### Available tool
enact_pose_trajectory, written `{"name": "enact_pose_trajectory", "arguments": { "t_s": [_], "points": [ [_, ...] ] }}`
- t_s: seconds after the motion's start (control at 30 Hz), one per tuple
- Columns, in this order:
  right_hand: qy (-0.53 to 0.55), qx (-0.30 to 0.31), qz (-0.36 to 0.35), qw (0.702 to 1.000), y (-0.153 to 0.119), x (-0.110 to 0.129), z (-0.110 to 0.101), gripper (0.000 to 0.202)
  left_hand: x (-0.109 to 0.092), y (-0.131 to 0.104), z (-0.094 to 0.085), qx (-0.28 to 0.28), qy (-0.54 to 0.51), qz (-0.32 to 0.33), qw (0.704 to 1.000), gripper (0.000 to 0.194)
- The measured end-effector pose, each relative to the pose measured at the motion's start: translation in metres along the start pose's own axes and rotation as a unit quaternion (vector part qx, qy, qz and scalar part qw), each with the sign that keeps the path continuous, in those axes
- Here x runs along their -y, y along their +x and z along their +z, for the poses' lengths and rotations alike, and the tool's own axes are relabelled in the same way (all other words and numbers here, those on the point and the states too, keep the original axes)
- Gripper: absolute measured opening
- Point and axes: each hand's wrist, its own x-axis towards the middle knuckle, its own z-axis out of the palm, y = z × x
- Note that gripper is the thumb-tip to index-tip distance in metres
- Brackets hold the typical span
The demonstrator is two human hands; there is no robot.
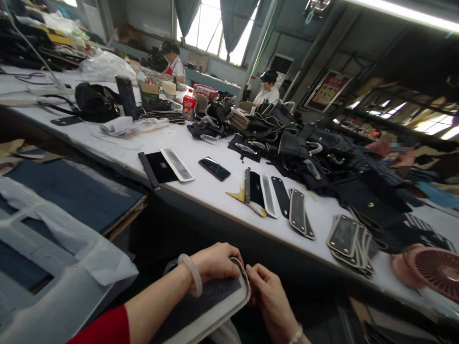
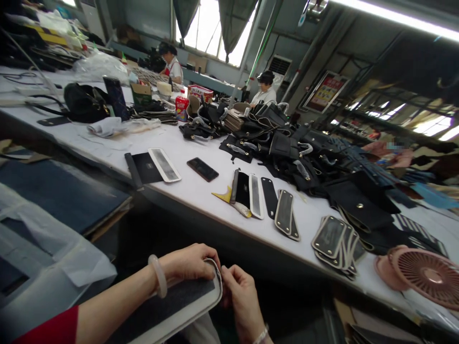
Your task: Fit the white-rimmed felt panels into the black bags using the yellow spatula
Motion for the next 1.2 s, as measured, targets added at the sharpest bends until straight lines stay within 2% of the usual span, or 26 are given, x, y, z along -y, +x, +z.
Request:
{"name": "enact_pose_trajectory", "arguments": {
  "t_s": [0.13, 0.3, 0.47, 0.63, 0.7, 0.8, 0.87, 1.0, 1.1, 1.2],
  "points": [
    [0.088, 0.052, 0.041, 0.994, 0.005, -0.004, 0.004, 0.053, 0.002, 0.001, 0.002, -0.007, 0.01, 0.002, 1.0, 0.038],
    [0.086, 0.139, 0.087, 0.983, 0.006, 0.002, -0.001, 0.05, 0.001, 0.0, 0.001, -0.011, 0.028, 0.013, 0.999, 0.035],
    [0.015, 0.184, 0.093, 0.978, 0.012, 0.016, -0.004, 0.052, -0.001, -0.009, -0.003, -0.016, 0.065, 0.039, 0.997, 0.032],
    [-0.084, 0.204, 0.095, 0.971, 0.016, 0.028, -0.003, 0.055, 0.001, -0.015, -0.006, -0.018, 0.095, 0.095, 0.991, 0.037],
    [-0.132, 0.207, 0.091, 0.965, 0.018, 0.031, -0.003, 0.056, 0.004, -0.016, -0.01, -0.004, 0.1, 0.118, 0.988, 0.043],
    [-0.214, 0.208, 0.076, 0.951, 0.021, 0.036, -0.002, 0.052, 0.008, -0.022, -0.024, 0.043, 0.088, 0.126, 0.987, 0.063],
    [-0.269, 0.214, 0.062, 0.937, 0.023, 0.04, -0.001, 0.049, 0.013, -0.035, -0.039, 0.043, 0.083, 0.099, 0.991, 0.071],
    [-0.36, 0.242, 0.031, 0.901, 0.027, 0.053, 0.003, 0.047, 0.024, -0.079, -0.06, -0.015, 0.085, 0.039, 0.996, 0.065],
    [-0.426, 0.271, 0.01, 0.863, 0.029, 0.06, 0.002, 0.052, 0.035, -0.118, -0.058, -0.069, 0.055, 0.001, 0.996, 0.06],
    [-0.467, 0.283, 0.014, 0.838, 0.03, 0.055, -0.004, 0.073, 0.051, -0.148, -0.043, -0.155, 0.046, -0.047, 0.986, 0.054]
  ]
}}
